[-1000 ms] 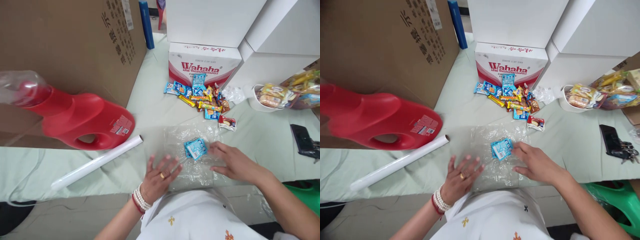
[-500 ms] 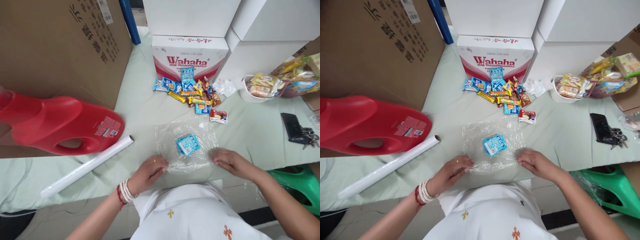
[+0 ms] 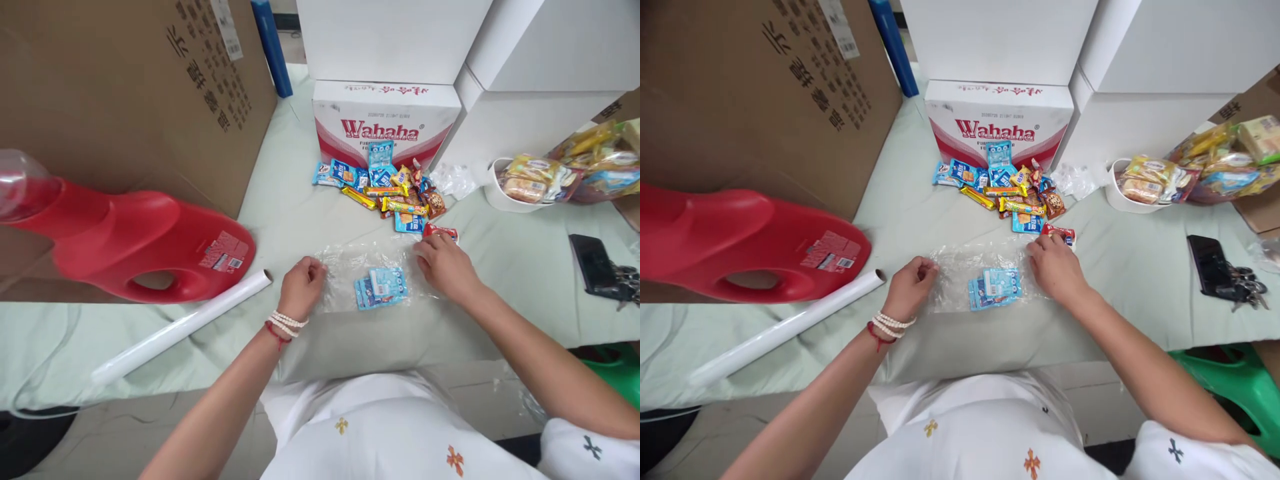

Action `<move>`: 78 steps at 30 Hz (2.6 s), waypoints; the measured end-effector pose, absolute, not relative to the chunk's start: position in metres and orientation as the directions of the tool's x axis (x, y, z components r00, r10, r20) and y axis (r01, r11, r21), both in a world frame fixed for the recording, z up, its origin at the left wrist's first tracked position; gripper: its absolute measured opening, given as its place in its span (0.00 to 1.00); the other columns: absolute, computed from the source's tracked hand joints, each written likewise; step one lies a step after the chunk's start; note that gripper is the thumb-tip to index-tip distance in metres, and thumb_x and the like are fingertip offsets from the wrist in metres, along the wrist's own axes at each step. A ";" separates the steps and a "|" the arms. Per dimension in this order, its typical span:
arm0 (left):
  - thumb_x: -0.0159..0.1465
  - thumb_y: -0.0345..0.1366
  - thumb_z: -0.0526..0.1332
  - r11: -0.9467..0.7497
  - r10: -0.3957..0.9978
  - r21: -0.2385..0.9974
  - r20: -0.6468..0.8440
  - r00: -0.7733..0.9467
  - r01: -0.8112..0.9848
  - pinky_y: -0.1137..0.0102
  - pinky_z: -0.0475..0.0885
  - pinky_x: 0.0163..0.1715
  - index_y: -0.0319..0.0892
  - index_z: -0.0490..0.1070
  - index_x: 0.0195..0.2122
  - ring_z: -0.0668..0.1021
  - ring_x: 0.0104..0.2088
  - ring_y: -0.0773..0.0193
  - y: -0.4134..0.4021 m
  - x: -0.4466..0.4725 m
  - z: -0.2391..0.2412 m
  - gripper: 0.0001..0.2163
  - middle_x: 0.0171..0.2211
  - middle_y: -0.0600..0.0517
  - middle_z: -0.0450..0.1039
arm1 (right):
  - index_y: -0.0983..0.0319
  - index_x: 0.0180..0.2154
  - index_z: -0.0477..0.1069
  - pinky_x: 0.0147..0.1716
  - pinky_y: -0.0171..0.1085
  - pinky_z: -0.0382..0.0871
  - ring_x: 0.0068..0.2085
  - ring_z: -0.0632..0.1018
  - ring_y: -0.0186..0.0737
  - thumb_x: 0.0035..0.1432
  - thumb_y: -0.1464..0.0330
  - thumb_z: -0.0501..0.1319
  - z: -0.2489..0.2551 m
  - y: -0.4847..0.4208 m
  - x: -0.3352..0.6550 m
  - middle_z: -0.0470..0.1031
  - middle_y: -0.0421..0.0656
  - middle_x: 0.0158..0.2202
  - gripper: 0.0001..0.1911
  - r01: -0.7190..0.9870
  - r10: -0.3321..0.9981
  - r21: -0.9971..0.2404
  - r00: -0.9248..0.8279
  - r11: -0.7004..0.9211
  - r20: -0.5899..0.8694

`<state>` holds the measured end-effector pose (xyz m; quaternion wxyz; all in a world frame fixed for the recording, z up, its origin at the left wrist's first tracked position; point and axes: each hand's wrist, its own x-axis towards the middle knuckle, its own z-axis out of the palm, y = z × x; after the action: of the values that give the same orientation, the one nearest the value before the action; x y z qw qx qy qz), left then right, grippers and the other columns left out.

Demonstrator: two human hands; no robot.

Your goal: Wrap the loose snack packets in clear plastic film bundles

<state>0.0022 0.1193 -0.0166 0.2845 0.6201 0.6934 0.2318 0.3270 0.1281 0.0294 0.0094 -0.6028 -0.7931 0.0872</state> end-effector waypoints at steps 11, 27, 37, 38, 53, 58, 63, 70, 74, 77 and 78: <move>0.66 0.30 0.58 -0.551 0.773 0.255 0.516 0.370 0.795 0.58 0.66 0.50 0.49 0.77 0.46 0.78 0.45 0.56 0.041 0.032 0.005 0.12 0.42 0.48 0.79 | 0.58 0.59 0.71 0.42 0.37 0.70 0.49 0.79 0.46 0.70 0.61 0.56 0.010 0.110 0.281 0.71 0.49 0.59 0.19 0.939 0.932 -0.320 -0.225 0.130 -0.283; 0.66 0.27 0.59 -0.691 0.696 0.280 0.508 0.507 0.667 0.60 0.65 0.55 0.44 0.76 0.52 0.76 0.55 0.57 0.024 0.064 -0.035 0.15 0.52 0.46 0.80 | 0.62 0.40 0.78 0.41 0.34 0.65 0.43 0.76 0.42 0.63 0.68 0.64 0.017 0.144 0.285 0.73 0.47 0.43 0.06 0.868 0.829 -0.426 -0.424 0.257 -0.363; 0.67 0.28 0.60 -0.676 0.680 0.281 0.593 0.431 0.681 0.60 0.64 0.54 0.44 0.76 0.53 0.78 0.53 0.58 0.023 0.069 -0.029 0.14 0.51 0.48 0.82 | 0.61 0.36 0.77 0.32 0.33 0.59 0.32 0.74 0.36 0.64 0.72 0.59 0.023 0.151 0.285 0.79 0.41 0.33 0.07 0.801 0.791 -0.546 -0.491 0.246 -0.365; 0.68 0.28 0.60 -0.675 0.683 0.284 0.589 0.432 0.681 0.60 0.64 0.54 0.44 0.75 0.54 0.78 0.53 0.58 0.023 0.071 -0.028 0.15 0.52 0.49 0.81 | 0.61 0.36 0.77 0.32 0.33 0.58 0.31 0.73 0.35 0.63 0.72 0.59 0.022 0.150 0.284 0.79 0.41 0.33 0.08 0.798 0.793 -0.554 -0.489 0.237 -0.364; 0.72 0.30 0.56 -0.604 0.788 0.259 0.337 0.516 0.754 0.57 0.62 0.59 0.43 0.72 0.57 0.74 0.62 0.58 0.036 0.089 -0.039 0.15 0.57 0.49 0.79 | 0.61 0.37 0.77 0.32 0.35 0.59 0.34 0.75 0.41 0.69 0.62 0.57 0.022 0.156 0.288 0.79 0.44 0.33 0.13 0.901 0.854 -0.369 -0.367 0.228 -0.369; 0.73 0.31 0.54 -0.621 0.776 0.256 0.336 0.534 0.741 0.56 0.63 0.58 0.43 0.72 0.57 0.75 0.61 0.58 0.040 0.088 -0.044 0.14 0.57 0.48 0.78 | 0.64 0.57 0.72 0.49 0.43 0.63 0.53 0.72 0.56 0.63 0.57 0.66 0.014 0.177 0.275 0.78 0.55 0.49 0.26 0.904 0.897 -0.216 -0.407 0.368 -0.174; 0.73 0.31 0.55 -0.616 0.785 0.317 0.324 0.528 0.721 0.55 0.63 0.57 0.44 0.71 0.58 0.75 0.61 0.58 0.040 0.087 -0.045 0.15 0.57 0.49 0.78 | 0.63 0.45 0.78 0.46 0.38 0.65 0.45 0.77 0.47 0.65 0.71 0.61 0.015 0.185 0.271 0.80 0.48 0.39 0.09 0.821 0.813 -0.364 -0.536 0.439 -0.228; 0.71 0.31 0.56 -0.536 0.834 0.554 0.230 0.502 0.637 0.51 0.64 0.59 0.47 0.74 0.57 0.75 0.61 0.55 0.046 0.080 -0.044 0.15 0.57 0.49 0.79 | 0.61 0.46 0.76 0.34 0.35 0.61 0.34 0.72 0.39 0.74 0.68 0.49 0.023 0.108 0.294 0.72 0.44 0.33 0.16 0.596 0.646 -0.446 -0.761 0.667 -0.051; 0.67 0.28 0.56 -0.490 0.833 0.766 0.271 0.483 0.416 0.53 0.68 0.61 0.47 0.79 0.45 0.79 0.55 0.57 0.050 0.059 -0.043 0.14 0.47 0.48 0.83 | 0.60 0.46 0.75 0.35 0.36 0.61 0.37 0.71 0.41 0.72 0.75 0.48 -0.008 0.065 0.290 0.71 0.44 0.34 0.16 0.626 0.649 -0.404 -0.754 0.667 -0.097; 0.68 0.29 0.52 -0.347 0.933 0.877 0.287 0.218 0.332 0.59 0.75 0.52 0.46 0.78 0.39 0.81 0.48 0.59 0.053 0.038 -0.037 0.13 0.39 0.48 0.82 | 0.60 0.51 0.73 0.37 0.37 0.62 0.39 0.71 0.42 0.70 0.78 0.49 -0.018 0.057 0.284 0.71 0.45 0.36 0.17 0.662 0.678 -0.402 -0.724 0.633 -0.126; 0.68 0.31 0.53 -0.284 0.958 0.885 0.274 0.081 0.369 0.59 0.76 0.51 0.46 0.77 0.41 0.81 0.48 0.58 0.056 0.033 -0.034 0.12 0.41 0.47 0.80 | 0.60 0.52 0.72 0.37 0.38 0.62 0.39 0.71 0.43 0.69 0.79 0.49 -0.017 0.057 0.282 0.71 0.45 0.37 0.18 0.665 0.676 -0.401 -0.724 0.630 -0.138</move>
<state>0.0332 0.0556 -0.0341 0.3241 0.6598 0.5027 0.4548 0.2823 0.0573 -0.0175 0.0127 -0.3715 -0.9026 0.2170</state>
